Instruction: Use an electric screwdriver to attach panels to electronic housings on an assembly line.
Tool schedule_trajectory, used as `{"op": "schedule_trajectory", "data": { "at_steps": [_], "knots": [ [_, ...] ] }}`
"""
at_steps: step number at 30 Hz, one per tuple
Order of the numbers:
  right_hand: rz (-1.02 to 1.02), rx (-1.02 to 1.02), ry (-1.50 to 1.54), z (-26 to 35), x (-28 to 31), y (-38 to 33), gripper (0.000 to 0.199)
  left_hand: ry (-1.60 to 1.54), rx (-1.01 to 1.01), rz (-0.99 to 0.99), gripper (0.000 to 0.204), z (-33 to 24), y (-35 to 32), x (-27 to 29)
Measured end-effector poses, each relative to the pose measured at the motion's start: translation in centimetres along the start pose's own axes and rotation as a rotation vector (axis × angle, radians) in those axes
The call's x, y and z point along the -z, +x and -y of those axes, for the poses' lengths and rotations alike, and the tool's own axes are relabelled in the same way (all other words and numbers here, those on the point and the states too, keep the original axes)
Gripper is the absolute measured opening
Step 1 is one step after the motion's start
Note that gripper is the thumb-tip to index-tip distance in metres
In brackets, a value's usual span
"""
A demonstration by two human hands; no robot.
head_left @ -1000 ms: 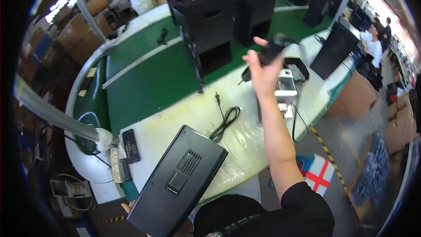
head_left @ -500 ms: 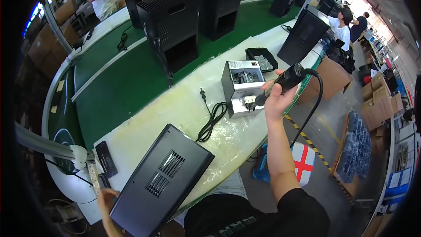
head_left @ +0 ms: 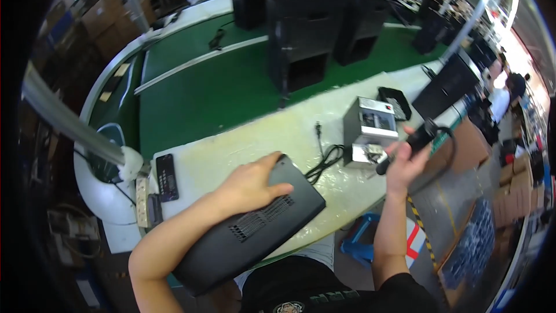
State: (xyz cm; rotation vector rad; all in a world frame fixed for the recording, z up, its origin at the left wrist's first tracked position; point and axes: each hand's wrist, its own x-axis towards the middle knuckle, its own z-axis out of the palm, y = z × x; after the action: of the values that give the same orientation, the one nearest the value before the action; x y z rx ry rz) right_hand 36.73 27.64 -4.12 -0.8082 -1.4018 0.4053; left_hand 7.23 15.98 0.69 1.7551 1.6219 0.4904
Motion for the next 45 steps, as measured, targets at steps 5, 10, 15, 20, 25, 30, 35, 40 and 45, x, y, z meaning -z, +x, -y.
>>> {"op": "schedule_trajectory", "data": {
  "at_steps": [5,10,15,20,25,30,35,40,45],
  "knots": [
    [-0.155,0.094,0.278,10.5,-3.8,2.7,0.068,0.021,-0.013,-0.044,0.061,-0.1,-0.8,-0.2],
    [-0.028,0.093,0.354,16.6,-9.6,3.1,0.083,0.016,0.011,-0.076,0.059,0.5,-0.9,-0.4],
    [0.140,0.151,0.459,16.3,-14.2,2.6,0.080,0.002,0.016,-0.103,0.056,0.8,-0.7,-0.4],
    [0.240,0.142,0.563,15.4,-15.2,2.1,0.080,0.069,-0.007,-0.059,0.062,0.8,-0.2,-0.2],
    [0.277,0.050,0.703,14.0,-16.5,1.2,0.077,0.086,0.021,-0.036,0.063,0.1,-0.4,0.2],
    [0.319,0.043,0.683,12.7,-17.1,0.8,0.064,0.103,0.040,-0.021,0.062,-0.1,-0.4,0.1],
    [0.389,0.060,0.654,11.5,-16.9,-0.1,0.070,0.115,0.034,-0.003,0.062,0.4,0.0,0.0],
    [0.427,0.084,0.622,11.7,-16.7,0.2,0.074,0.129,0.044,0.010,0.062,0.2,-0.2,-0.1],
    [0.285,0.092,0.726,13.3,-15.3,1.2,0.068,0.067,0.017,-0.051,0.061,0.2,-1.0,0.3]
  ]
}}
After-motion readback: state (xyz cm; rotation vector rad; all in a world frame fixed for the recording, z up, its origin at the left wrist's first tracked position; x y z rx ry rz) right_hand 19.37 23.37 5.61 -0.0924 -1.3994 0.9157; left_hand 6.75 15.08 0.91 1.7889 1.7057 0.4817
